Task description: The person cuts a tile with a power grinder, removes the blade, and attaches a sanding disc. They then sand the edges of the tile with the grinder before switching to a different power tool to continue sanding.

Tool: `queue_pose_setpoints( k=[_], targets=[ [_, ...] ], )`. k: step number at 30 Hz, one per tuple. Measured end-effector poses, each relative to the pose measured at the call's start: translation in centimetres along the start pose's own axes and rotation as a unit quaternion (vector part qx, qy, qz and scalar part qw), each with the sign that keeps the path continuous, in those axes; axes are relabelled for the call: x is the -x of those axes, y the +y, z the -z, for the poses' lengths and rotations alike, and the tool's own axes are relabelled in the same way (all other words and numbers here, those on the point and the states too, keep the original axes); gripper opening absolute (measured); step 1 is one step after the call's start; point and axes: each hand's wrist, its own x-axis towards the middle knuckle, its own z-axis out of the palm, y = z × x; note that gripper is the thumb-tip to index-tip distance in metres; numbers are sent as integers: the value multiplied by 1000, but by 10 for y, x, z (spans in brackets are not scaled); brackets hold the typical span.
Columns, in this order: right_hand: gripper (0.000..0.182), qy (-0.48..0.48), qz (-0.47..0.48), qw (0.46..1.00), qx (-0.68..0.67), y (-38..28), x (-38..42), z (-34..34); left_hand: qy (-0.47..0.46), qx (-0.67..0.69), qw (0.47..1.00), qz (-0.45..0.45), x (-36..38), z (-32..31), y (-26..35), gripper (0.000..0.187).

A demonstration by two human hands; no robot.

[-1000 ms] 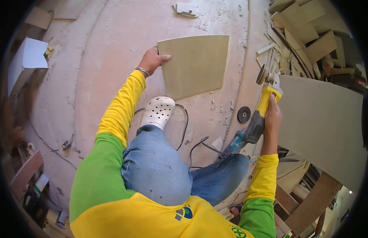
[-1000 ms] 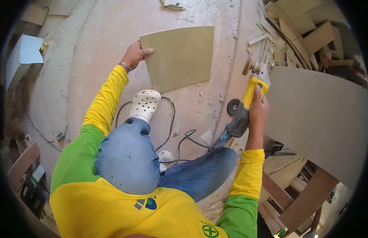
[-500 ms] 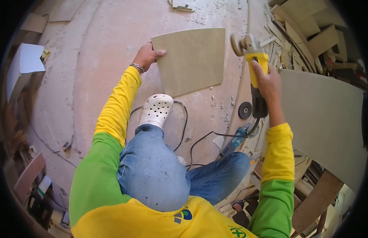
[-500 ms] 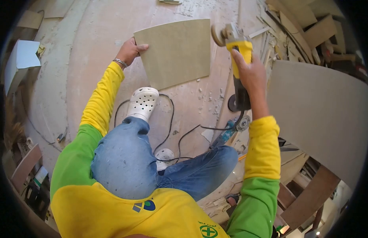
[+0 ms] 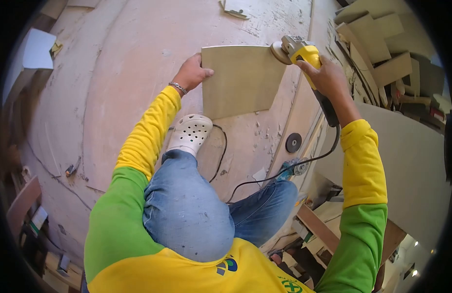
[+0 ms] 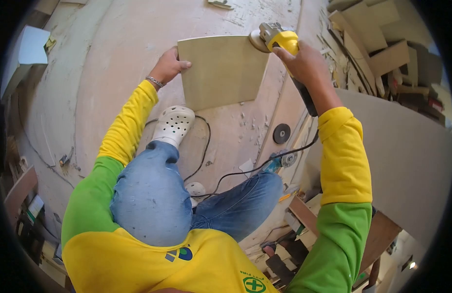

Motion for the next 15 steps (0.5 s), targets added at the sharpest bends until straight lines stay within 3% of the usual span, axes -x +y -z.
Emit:
queue_pose_setpoints(
  k=[7,11,15],
  targets=[
    [72,19,61,998,-7,-57,19,-9,3,-126,992,10,7,0,14,47],
    [67,54,141,988,-36,-96,28,-16,-2,-153,988,24,9,-1,26,46],
    [67,32,155,987,-39,-124,31,-15,8,-135,990,33,16,-6,39,44]
  ],
)
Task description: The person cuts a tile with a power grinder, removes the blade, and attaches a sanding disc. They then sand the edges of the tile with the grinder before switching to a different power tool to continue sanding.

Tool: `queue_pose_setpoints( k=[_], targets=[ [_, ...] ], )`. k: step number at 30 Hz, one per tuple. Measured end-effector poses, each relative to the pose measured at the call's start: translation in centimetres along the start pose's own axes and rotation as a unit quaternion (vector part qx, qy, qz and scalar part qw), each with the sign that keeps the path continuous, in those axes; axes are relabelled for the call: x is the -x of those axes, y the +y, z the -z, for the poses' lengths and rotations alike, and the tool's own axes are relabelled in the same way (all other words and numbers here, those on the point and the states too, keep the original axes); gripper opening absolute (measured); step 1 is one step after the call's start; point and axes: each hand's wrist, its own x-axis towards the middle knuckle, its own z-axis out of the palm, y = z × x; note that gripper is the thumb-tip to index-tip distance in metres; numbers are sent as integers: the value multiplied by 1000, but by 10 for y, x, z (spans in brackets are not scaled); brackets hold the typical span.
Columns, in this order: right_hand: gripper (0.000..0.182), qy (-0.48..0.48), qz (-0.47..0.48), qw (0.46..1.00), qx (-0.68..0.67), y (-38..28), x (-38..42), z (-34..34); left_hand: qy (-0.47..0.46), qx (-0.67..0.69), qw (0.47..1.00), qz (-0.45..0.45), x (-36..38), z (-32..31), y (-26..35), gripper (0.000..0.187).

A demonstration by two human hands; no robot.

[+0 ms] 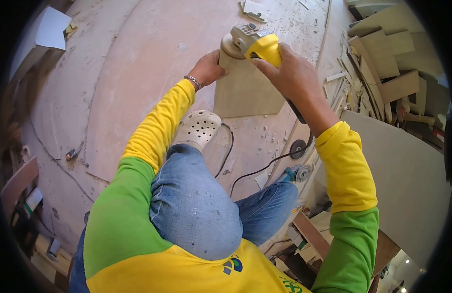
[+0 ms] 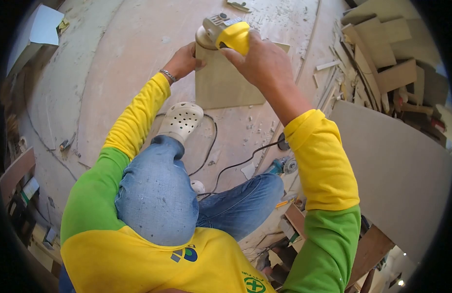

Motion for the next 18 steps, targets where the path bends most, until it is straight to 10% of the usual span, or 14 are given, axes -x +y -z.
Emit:
queue_pose_setpoints(
  k=[18],
  targets=[
    [74,-21,-19,1000,2,-1,12,8,14,-12,1000,-18,3,0,-1,44]
  ],
)
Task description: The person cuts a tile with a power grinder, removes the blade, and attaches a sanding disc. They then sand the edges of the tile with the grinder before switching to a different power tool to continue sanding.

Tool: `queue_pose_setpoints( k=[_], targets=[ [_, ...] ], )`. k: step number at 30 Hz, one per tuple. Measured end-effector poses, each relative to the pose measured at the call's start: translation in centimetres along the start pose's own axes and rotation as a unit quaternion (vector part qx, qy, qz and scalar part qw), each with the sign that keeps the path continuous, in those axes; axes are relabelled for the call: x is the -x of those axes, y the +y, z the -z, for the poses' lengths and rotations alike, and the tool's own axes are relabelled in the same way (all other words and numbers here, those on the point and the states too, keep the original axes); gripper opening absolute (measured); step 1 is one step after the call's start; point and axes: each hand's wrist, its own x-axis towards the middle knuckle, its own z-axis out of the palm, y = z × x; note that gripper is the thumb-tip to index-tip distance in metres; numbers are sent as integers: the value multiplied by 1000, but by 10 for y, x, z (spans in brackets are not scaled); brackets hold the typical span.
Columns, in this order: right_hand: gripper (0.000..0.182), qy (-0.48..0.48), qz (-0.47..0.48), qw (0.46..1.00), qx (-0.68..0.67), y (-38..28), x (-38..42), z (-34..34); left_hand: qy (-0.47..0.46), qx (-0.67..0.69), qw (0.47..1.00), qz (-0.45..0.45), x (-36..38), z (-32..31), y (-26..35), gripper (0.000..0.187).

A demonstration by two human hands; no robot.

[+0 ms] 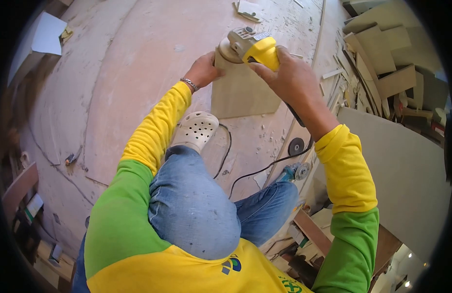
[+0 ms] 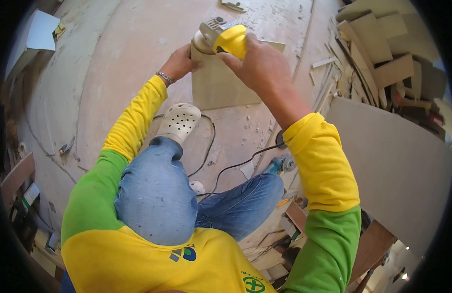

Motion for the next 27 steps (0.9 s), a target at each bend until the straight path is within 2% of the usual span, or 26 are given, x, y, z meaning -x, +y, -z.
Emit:
queue_pose_setpoints(
  k=[5,7,12,18,20,24,27],
  targets=[
    [74,22,-21,1000,4,21,4,-6,-22,1,1000,7,-9,0,-14,46],
    [74,29,-32,999,1,39,4,-8,-20,41,999,26,-12,-1,-20,47],
    [73,18,-135,990,33,80,4,-4,-20,41,999,-6,-14,-2,-29,49],
    [76,53,-161,984,47,130,-5,-7,-27,77,997,3,-15,-3,-33,49],
    [80,20,-190,980,53,134,-7,-2,-22,74,997,2,-15,-3,-35,50],
    [79,2,-185,980,71,113,-1,-2,-29,90,995,-7,-13,-2,-29,48],
    [77,11,-143,989,41,81,1,-8,-31,77,997,-1,-11,0,-24,48]
  ],
)
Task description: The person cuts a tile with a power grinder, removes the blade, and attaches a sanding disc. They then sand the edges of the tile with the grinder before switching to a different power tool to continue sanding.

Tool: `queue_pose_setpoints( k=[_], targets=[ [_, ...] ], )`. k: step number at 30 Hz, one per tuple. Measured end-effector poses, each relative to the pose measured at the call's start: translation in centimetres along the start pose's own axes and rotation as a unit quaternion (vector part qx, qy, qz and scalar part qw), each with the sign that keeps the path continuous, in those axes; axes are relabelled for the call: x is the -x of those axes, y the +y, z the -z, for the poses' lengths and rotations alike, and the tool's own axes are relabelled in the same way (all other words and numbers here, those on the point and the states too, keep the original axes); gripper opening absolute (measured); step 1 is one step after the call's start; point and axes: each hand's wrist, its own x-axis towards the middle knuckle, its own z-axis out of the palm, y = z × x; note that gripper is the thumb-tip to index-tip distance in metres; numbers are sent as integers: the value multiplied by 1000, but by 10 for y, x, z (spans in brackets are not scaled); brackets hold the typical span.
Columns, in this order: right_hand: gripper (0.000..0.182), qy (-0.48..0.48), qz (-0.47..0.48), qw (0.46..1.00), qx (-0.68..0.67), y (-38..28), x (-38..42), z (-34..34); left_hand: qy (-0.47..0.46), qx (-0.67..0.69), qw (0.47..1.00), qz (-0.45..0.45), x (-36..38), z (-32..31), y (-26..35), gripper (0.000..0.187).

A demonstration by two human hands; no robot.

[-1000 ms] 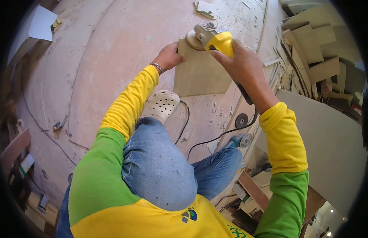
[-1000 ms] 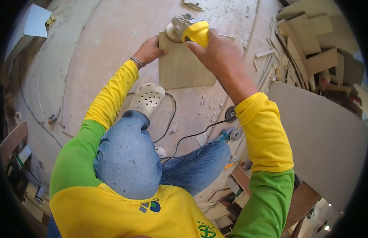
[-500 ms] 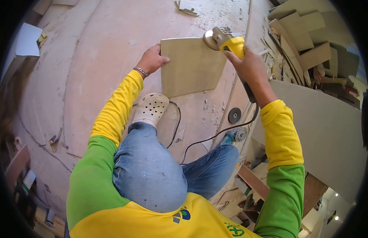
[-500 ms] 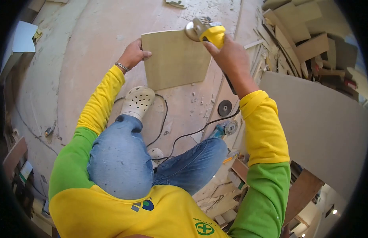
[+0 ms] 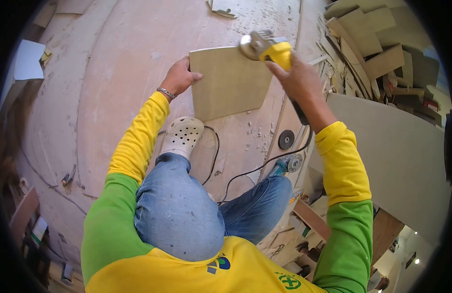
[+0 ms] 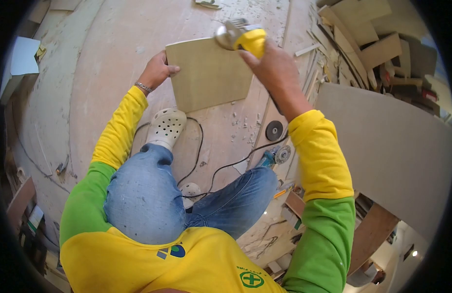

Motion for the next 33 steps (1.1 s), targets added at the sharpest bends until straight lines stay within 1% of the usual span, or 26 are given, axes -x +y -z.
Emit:
queue_pose_setpoints(
  k=[2,3,5,7,8,10,12,13,17,20,24,26,30,32,33],
  targets=[
    [72,2,64,998,-23,-21,5,-2,0,-9,1000,6,5,-1,9,50],
    [72,5,59,998,-22,-29,9,-4,3,-8,1000,12,9,-1,16,50],
    [72,71,121,989,-43,-39,17,-8,2,-6,1000,16,10,-3,19,50],
    [72,87,130,987,-32,-38,17,-8,1,2,1000,25,8,-3,17,48],
    [72,72,116,990,-40,-37,16,-5,0,3,1000,24,8,-4,15,48],
    [72,56,102,992,-46,-29,12,-2,2,49,999,1,10,-5,15,47],
    [77,-2,23,999,-27,-11,4,2,0,50,999,18,11,-3,18,47],
    [77,-1,23,999,-25,2,0,-1,-2,50,998,35,10,-3,19,46],
    [80,35,-20,999,-26,47,-10,-13,-5,70,997,34,8,-1,16,47],
    [83,29,-83,996,-4,67,-18,-15,-14,51,997,48,8,1,18,46],
    [81,54,-117,992,9,95,-32,-30,-11,82,995,47,7,-1,18,45],
    [78,69,-139,988,-14,105,-35,-34,-10,97,994,43,6,0,16,45],
    [76,86,-154,984,-38,112,-27,-33,-15,84,995,50,4,1,12,44],
    [75,91,-126,987,-45,109,-24,-30,-13,82,995,50,2,2,13,42],
    [75,91,-127,987,-45,106,-23,-29,-16,89,994,56,2,2,12,42]
  ],
)
